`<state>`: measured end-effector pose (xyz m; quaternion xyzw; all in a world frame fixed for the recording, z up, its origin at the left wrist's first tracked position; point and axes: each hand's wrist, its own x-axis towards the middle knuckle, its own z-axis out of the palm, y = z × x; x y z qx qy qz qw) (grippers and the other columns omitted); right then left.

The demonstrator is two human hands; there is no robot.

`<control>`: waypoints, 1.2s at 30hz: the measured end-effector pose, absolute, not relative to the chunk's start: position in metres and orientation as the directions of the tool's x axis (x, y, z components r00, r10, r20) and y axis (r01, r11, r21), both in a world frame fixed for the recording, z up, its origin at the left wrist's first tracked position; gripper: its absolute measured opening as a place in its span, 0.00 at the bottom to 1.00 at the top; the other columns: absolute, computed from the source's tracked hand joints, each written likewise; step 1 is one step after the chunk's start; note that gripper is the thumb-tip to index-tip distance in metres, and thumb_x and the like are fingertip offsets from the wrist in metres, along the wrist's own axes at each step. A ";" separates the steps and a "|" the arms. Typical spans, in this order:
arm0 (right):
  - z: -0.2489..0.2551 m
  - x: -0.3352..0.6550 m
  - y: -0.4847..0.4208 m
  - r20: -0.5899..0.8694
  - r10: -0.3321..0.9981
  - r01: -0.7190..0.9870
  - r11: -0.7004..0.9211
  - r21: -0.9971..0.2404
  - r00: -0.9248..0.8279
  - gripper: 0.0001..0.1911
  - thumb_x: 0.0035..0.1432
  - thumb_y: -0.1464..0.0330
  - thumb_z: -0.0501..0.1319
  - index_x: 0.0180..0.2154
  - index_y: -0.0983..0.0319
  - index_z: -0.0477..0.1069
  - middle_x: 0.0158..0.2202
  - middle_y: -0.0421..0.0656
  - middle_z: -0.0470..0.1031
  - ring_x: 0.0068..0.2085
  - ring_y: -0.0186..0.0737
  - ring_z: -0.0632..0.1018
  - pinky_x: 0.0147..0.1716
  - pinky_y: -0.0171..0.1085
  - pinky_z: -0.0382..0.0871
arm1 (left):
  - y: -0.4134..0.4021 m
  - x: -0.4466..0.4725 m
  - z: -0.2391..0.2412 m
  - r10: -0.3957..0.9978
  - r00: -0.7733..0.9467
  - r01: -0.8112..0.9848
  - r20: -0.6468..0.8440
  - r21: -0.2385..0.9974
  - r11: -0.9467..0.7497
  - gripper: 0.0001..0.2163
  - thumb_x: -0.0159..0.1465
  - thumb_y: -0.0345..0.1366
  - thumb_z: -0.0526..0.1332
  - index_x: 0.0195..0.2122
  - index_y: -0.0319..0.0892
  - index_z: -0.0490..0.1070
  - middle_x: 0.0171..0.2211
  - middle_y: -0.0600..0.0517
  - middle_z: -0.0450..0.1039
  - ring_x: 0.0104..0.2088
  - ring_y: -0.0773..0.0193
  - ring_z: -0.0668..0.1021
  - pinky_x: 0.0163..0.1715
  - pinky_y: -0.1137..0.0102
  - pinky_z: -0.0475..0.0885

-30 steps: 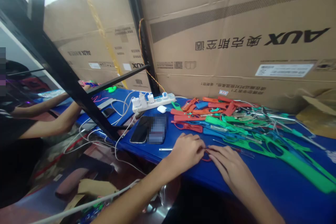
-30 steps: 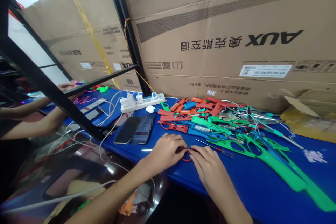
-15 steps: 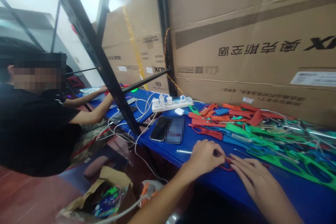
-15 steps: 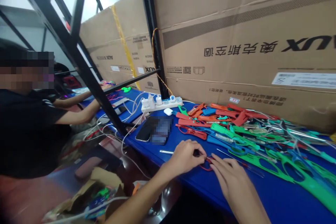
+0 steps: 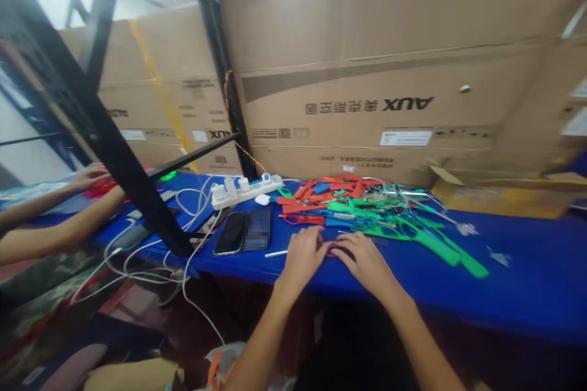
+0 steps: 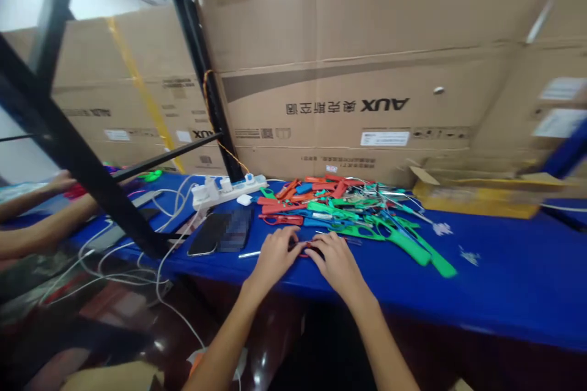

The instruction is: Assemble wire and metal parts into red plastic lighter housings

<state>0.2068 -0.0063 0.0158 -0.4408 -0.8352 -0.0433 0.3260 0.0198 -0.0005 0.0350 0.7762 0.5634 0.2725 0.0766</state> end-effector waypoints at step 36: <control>0.029 0.209 -0.018 0.449 0.784 0.789 0.567 -0.236 -0.429 0.14 0.72 0.63 0.55 0.51 0.58 0.76 0.45 0.48 0.75 0.46 0.46 0.76 0.46 0.43 0.70 | -0.001 0.010 0.042 0.938 0.217 0.787 0.272 0.520 -0.333 0.05 0.69 0.37 0.61 0.38 0.46 0.77 0.40 0.54 0.81 0.45 0.58 0.78 0.45 0.65 0.67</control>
